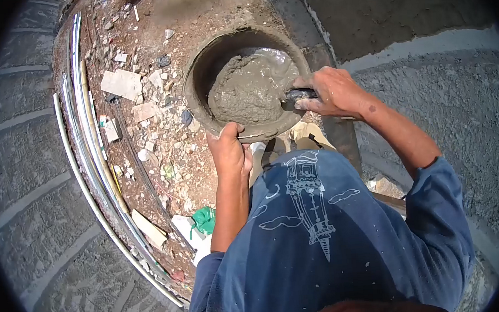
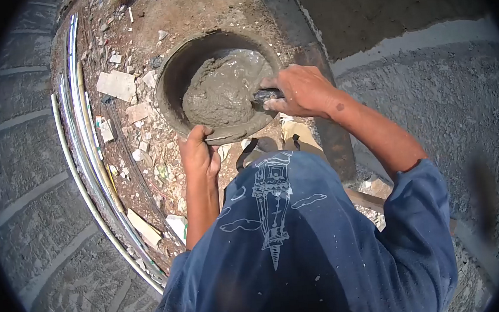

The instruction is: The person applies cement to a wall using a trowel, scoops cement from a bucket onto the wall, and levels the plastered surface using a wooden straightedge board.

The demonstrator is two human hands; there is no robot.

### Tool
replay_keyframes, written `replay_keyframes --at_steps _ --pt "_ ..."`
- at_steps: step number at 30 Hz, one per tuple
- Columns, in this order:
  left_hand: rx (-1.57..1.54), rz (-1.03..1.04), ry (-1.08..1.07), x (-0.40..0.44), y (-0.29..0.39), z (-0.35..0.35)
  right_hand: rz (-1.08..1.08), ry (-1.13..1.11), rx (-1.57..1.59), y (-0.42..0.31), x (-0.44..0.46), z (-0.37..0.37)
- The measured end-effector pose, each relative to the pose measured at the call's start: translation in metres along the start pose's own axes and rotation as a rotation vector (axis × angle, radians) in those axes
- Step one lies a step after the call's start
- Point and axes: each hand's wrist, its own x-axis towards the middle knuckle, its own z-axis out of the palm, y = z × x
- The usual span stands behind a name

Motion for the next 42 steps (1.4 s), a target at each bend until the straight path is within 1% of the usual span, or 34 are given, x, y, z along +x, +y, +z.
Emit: replay_keyframes --at_steps 1,2,5,6,7,8,9,10,11,12,13,15,18,19,20,21,23,24,25,27,28,29,30,32,33,34,35,36,37,38,39,40,41,42 --pt "0.014 -0.002 0.009 -0.003 0.005 -0.009 0.004 0.065 0.022 -0.002 -0.003 0.003" --pt "0.028 -0.005 0.015 -0.007 0.01 -0.017 0.069 0.042 0.048 -0.006 -0.004 0.009" --pt "0.125 -0.02 0.074 -0.011 0.019 -0.046 0.072 0.005 0.046 -0.025 -0.005 0.012" --pt "0.165 -0.027 0.095 -0.009 0.018 -0.057 -0.013 0.072 0.107 -0.024 -0.005 0.02" --pt "0.091 0.05 0.121 -0.008 0.011 -0.066 -0.039 0.061 0.193 -0.031 -0.004 0.02" --pt "0.121 0.01 0.133 -0.011 0.015 -0.07 -0.049 0.068 0.26 -0.036 -0.001 0.014" --pt "0.078 -0.087 0.214 -0.003 0.008 -0.091 -0.081 0.107 0.29 -0.038 0.0 0.014" --pt "0.033 -0.091 0.252 -0.002 0.005 -0.1 -0.035 0.021 0.32 -0.04 0.003 0.007" --pt "0.002 -0.074 0.265 -0.007 0.005 -0.098 -0.072 0.01 0.326 -0.037 0.006 0.002" --pt "0.005 -0.073 0.297 -0.011 0.005 -0.091 -0.085 -0.028 0.39 -0.026 0.01 0.001" --pt "0.007 -0.064 0.346 -0.015 0.005 -0.086 -0.209 0.009 0.58 -0.008 0.013 0.004" --pt "0.006 -0.042 0.403 -0.014 -0.006 -0.093 -0.356 0.089 0.76 0.035 0.02 0.021" --pt "0.232 -0.086 0.467 -0.025 -0.007 -0.067 -0.063 -0.305 1.112 0.116 0.004 -0.002" --pt "0.187 -0.09 0.471 -0.024 -0.011 -0.058 -0.003 -0.328 1.258 0.153 -0.003 -0.006" --pt "0.14 -0.096 0.471 -0.023 -0.016 -0.049 0.134 -0.189 1.202 0.19 -0.018 -0.022" --pt "0.092 -0.104 0.474 -0.023 -0.02 -0.042 0.177 0.011 1.22 0.229 -0.035 -0.05" --pt "0.144 -0.163 0.519 -0.021 -0.021 -0.038 0.508 0.65 0.948 0.286 -0.089 -0.116" --pt "0.098 -0.156 0.506 -0.018 -0.028 -0.027 0.523 0.883 0.815 0.28 -0.129 -0.159" --pt "0.059 -0.153 0.505 -0.021 -0.033 -0.019 0.557 0.985 0.654 0.26 -0.163 -0.189" --pt "0.089 -0.19 0.455 -0.016 -0.038 -0.013 0.665 0.967 0.372 0.206 -0.193 -0.214" --pt "0.065 -0.177 0.477 -0.014 -0.041 0.001 0.628 0.895 0.286 0.19 -0.193 -0.209" --pt "0.154 -0.226 0.372 -0.01 -0.04 -0.006 0.581 0.827 0.195 0.174 -0.187 -0.203" --pt "0.13 -0.236 0.354 -0.004 -0.045 -0.008 0.531 0.765 0.102 0.16 -0.176 -0.197" --pt "0.113 -0.217 0.296 0.005 -0.047 0.0 0.306 0.664 -0.061 0.135 -0.142 -0.17" --pt "0.117 -0.193 0.261 0.006 -0.047 0.009 0.257 0.598 -0.216 0.123 -0.127 -0.152" --pt "0.118 -0.171 0.231 0.007 -0.047 0.016 0.265 0.415 -0.355 0.102 -0.109 -0.143" --pt "0.116 -0.149 0.199 0.008 -0.047 0.018 0.123 0.426 -0.381 0.095 -0.093 -0.121" --pt "0.117 -0.13 0.177 0.008 -0.046 0.018 0.063 0.437 -0.421 0.088 -0.075 -0.095" --pt "0.081 -0.131 0.095 0.014 -0.048 0.009 -0.003 0.439 -0.447 0.078 -0.062 -0.068" --pt "0.146 -0.164 0.089 0.012 -0.043 0.01 0.008 0.352 -0.409 0.069 -0.051 -0.045" --pt "0.208 -0.136 0.047 0.007 -0.036 0.012 0.009 0.258 -0.36 0.06 -0.038 -0.022" --pt "0.136 -0.104 0.035 -0.008 -0.026 0.029 0.001 0.163 -0.31 0.047 -0.027 0.0" --pt "0.129 -0.07 -0.026 -0.009 -0.024 0.024 -0.003 0.078 -0.228 0.03 -0.022 0.013" --pt "0.152 -0.065 0.008 -0.009 -0.024 0.015 -0.002 0.001 -0.158 0.015 -0.018 0.016"
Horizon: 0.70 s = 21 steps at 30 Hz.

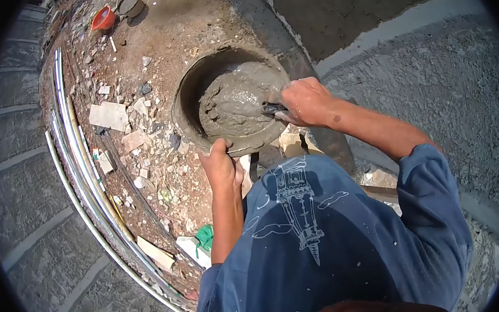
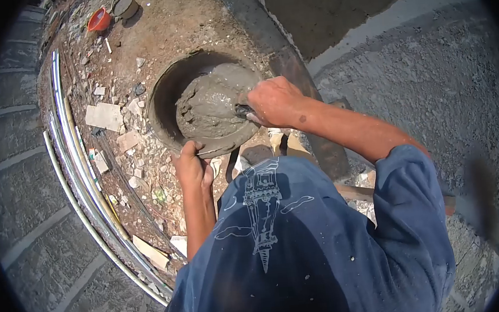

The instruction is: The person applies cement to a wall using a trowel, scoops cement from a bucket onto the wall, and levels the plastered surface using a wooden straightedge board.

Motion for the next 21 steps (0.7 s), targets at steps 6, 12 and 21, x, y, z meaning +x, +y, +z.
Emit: replay_keyframes --at_steps 6,12,21 --pt "0.009 0.079 0.026 -0.023 0.018 -0.059 -0.028 0.074 0.26 -0.048 -0.01 -0.009" --pt "-0.009 -0.038 0.194 -0.017 0.014 -0.124 -0.089 0.044 0.372 -0.068 -0.003 0.042" --pt "0.117 -0.158 0.397 -0.02 -0.015 -0.122 -0.005 -0.197 1.329 0.085 -0.058 0.07"
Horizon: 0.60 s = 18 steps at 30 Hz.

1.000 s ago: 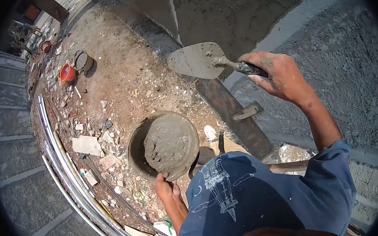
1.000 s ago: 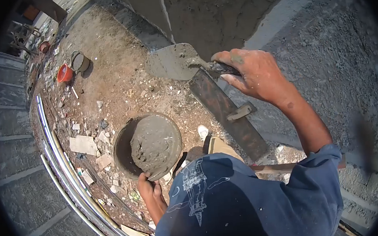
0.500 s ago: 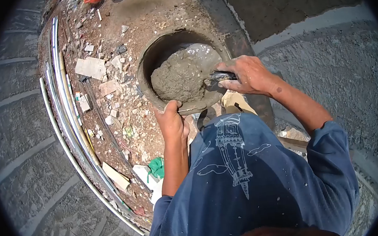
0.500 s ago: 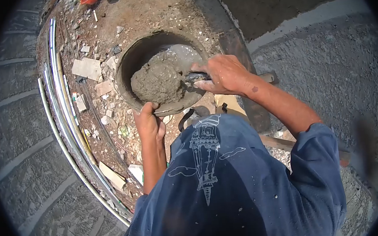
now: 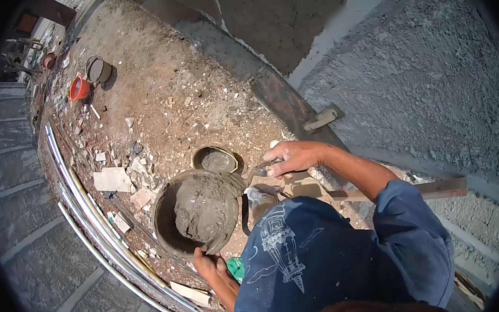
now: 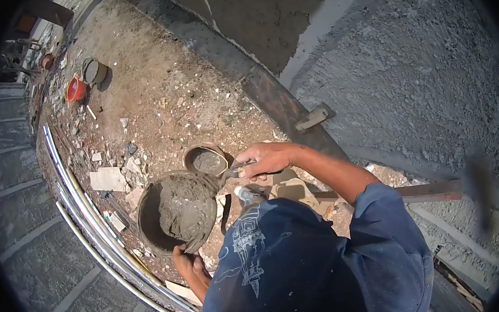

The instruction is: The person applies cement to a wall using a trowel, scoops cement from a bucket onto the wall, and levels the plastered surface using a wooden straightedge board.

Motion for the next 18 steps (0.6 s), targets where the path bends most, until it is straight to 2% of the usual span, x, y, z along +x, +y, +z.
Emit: replay_keyframes --at_steps 1,2,3,5,6,7,9,12,13,15,16,18 --pt "-0.017 -0.021 0.007 -0.019 0.003 0.024 0.115 0.012 0.131 0.008 -0.017 -0.035" --pt "-0.035 -0.041 0.014 -0.029 0.003 0.04 0.145 0.148 0.289 0.023 -0.036 -0.073" --pt "-0.017 -0.057 0.029 -0.028 -0.001 0.045 0.16 0.327 0.263 0.026 -0.059 -0.121" --pt "-0.012 -0.066 0.067 -0.024 -0.011 0.055 0.145 0.887 -0.063 -0.012 -0.119 -0.2" --pt "-0.043 -0.057 0.085 -0.022 -0.018 0.066 0.037 1.1 -0.152 -0.054 -0.154 -0.21" --pt "-0.033 -0.066 0.031 -0.026 -0.022 0.074 0.034 1.236 -0.328 -0.101 -0.181 -0.198" --pt "-0.017 -0.081 -0.044 -0.019 -0.027 0.08 0.049 1.26 -0.527 -0.153 -0.208 -0.164" --pt "-0.056 -0.1 -0.158 -0.019 -0.031 0.107 -0.116 1.139 -0.963 -0.158 -0.18 -0.123" --pt "-0.04 -0.097 -0.192 -0.019 -0.03 0.114 0.115 0.972 -0.9 -0.179 -0.165 -0.102" --pt "-0.054 -0.06 -0.216 -0.022 -0.028 0.135 -0.01 0.847 -1.264 -0.152 -0.127 -0.081" --pt "-0.037 -0.022 -0.257 -0.025 -0.026 0.141 0.031 0.739 -1.419 -0.146 -0.106 -0.068" --pt "-0.01 0.057 -0.337 -0.035 -0.019 0.15 -0.05 0.64 -1.573 -0.118 -0.069 -0.04"
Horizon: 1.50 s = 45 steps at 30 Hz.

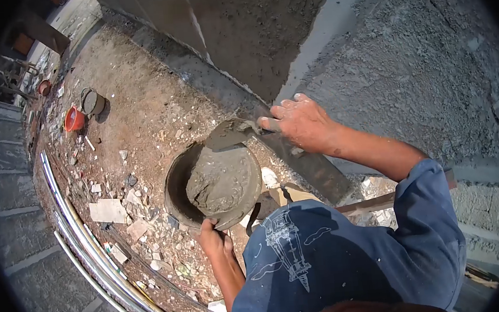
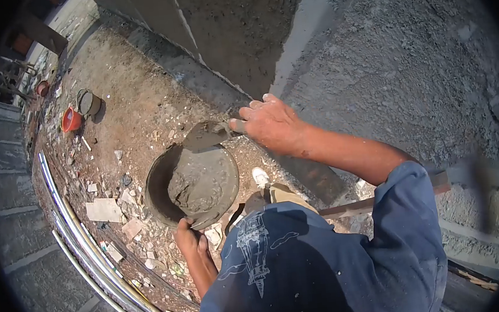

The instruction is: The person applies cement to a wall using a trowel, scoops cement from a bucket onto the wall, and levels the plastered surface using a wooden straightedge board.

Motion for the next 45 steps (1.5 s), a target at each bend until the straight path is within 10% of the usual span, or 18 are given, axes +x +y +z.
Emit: replay_keyframes --at_steps 6,13,18,23,28,31,40,45 --pt "0.031 0.143 -0.194 -0.002 0.013 -0.006 -0.043 -0.426 0.272 -0.083 0.009 0.055" --pt "0.067 0.227 -0.167 -0.022 0.046 -0.014 -0.008 -0.319 0.62 -0.11 -0.001 0.01" --pt "-0.001 0.142 -0.08 -0.028 0.043 -0.054 -0.168 -0.204 1.089 -0.077 0.0 -0.002" --pt "-0.139 0.012 -0.026 -0.012 0.025 -0.067 0.115 -0.459 1.515 0.018 -0.013 -0.011" --pt "-0.028 0.067 0.129 -0.012 0.013 -0.053 0.767 0.563 0.981 0.175 -0.044 -0.122" --pt "-0.003 0.046 0.169 -0.019 0.011 -0.045 0.681 0.6 0.463 0.17 -0.078 -0.201" --pt "-0.078 0.065 -0.02 -0.024 0.016 -0.04 -0.001 0.099 -0.047 -0.013 -0.021 -0.06" --pt "-0.021 0.199 -0.135 -0.037 0.022 -0.032 -0.03 -0.25 0.108 -0.102 0.0 0.05"
